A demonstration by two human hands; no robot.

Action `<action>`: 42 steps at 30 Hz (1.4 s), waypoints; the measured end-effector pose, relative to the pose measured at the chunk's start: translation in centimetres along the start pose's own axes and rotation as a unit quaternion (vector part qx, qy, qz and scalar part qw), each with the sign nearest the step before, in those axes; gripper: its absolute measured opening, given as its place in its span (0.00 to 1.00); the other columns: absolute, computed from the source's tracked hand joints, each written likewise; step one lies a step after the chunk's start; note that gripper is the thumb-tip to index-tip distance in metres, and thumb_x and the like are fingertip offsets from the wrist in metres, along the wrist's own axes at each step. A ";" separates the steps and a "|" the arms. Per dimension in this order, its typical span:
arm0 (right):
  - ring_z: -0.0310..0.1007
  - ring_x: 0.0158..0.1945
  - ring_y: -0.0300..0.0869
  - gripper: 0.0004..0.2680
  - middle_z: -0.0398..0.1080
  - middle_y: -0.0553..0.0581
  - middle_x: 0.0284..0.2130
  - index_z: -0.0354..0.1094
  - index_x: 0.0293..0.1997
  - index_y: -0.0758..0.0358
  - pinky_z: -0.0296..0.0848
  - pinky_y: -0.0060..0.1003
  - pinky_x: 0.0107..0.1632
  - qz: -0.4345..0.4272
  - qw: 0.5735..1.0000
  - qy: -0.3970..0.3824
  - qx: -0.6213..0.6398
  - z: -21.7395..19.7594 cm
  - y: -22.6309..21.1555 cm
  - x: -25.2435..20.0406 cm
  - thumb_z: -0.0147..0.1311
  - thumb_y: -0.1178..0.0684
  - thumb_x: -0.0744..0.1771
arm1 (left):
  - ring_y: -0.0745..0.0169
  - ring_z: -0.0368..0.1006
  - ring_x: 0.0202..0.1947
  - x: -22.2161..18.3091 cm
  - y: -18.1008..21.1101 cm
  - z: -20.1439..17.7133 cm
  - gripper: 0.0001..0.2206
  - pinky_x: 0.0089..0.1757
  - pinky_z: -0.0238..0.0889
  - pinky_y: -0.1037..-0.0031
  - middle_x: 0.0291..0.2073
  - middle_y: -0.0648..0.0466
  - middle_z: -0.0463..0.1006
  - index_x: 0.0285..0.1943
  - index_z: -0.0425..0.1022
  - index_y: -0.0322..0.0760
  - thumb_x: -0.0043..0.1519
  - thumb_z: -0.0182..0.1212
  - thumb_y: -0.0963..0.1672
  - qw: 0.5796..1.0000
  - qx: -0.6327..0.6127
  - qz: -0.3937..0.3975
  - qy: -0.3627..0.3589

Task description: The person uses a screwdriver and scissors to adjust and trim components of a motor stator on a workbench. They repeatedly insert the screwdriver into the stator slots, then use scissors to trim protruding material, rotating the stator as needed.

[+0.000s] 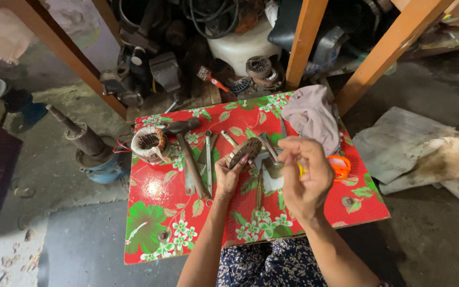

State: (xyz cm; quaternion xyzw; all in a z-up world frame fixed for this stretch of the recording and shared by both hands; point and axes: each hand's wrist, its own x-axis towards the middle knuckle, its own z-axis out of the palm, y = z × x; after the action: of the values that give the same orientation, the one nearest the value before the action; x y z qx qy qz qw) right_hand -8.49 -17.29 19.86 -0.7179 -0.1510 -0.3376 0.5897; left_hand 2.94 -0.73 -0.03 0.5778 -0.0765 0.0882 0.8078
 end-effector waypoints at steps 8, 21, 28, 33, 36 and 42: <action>0.73 0.52 0.53 0.11 0.72 0.65 0.48 0.66 0.57 0.69 0.70 0.44 0.55 -0.107 0.968 -0.227 -0.022 4.5 10.3 3.6 0.49 0.61 0.69 | 0.73 0.75 0.35 -0.2 0.0 -0.5 0.07 0.40 0.70 0.79 0.36 0.54 0.83 0.46 0.81 0.26 0.61 0.68 0.36 0.999 -0.028 -0.040 -0.014; 0.70 0.46 0.54 0.10 0.67 0.63 0.43 0.65 0.54 0.64 0.69 0.44 0.51 -0.063 0.988 -0.134 -0.045 5.2 14.4 -1.1 0.48 0.61 0.68 | 0.34 0.65 0.59 -6.5 10.8 6.2 0.38 0.53 0.61 0.54 0.59 0.29 0.68 0.67 0.68 0.25 0.44 0.78 0.38 0.835 0.433 0.204 0.273; 0.69 0.46 0.54 0.09 0.65 0.64 0.44 0.64 0.56 0.64 0.69 0.44 0.51 -0.061 0.987 -0.141 -0.042 5.2 13.7 -1.6 0.47 0.60 0.70 | 0.56 0.84 0.42 -9.7 21.7 18.4 0.28 0.45 0.76 0.70 0.43 0.44 0.86 0.62 0.77 0.35 0.47 0.60 0.40 0.879 0.256 -0.014 -0.403; 0.70 0.48 0.54 0.08 0.67 0.63 0.45 0.64 0.55 0.64 0.70 0.44 0.51 -0.077 0.987 -0.133 -0.049 5.4 14.2 -1.7 0.47 0.59 0.70 | 0.52 0.82 0.44 -7.6 27.8 23.8 0.30 0.46 0.74 0.67 0.44 0.43 0.84 0.63 0.75 0.34 0.46 0.64 0.43 0.714 0.436 0.166 -0.523; 0.70 0.49 0.55 0.08 0.67 0.63 0.46 0.64 0.55 0.64 0.69 0.45 0.52 -0.074 0.987 -0.130 -0.060 5.6 14.8 -1.8 0.47 0.58 0.71 | 0.50 0.80 0.45 -7.4 28.6 21.0 0.32 0.47 0.72 0.65 0.44 0.42 0.82 0.63 0.73 0.32 0.45 0.67 0.44 0.709 0.500 0.176 -0.465; 0.70 0.48 0.55 0.08 0.67 0.63 0.44 0.64 0.55 0.64 0.69 0.47 0.52 -0.082 0.986 -0.131 -0.062 5.5 14.7 -1.8 0.49 0.57 0.71 | 0.45 0.76 0.48 -7.1 28.4 19.3 0.36 0.48 0.69 0.61 0.45 0.40 0.80 0.64 0.70 0.30 0.44 0.72 0.47 0.716 0.569 0.190 -0.358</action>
State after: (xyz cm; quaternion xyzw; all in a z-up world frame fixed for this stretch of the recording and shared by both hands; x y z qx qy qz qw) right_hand 0.92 -15.54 7.24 -0.7762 -0.2642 -0.2970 0.4894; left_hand -10.99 -10.46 30.66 0.8900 -0.4035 0.0530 0.2056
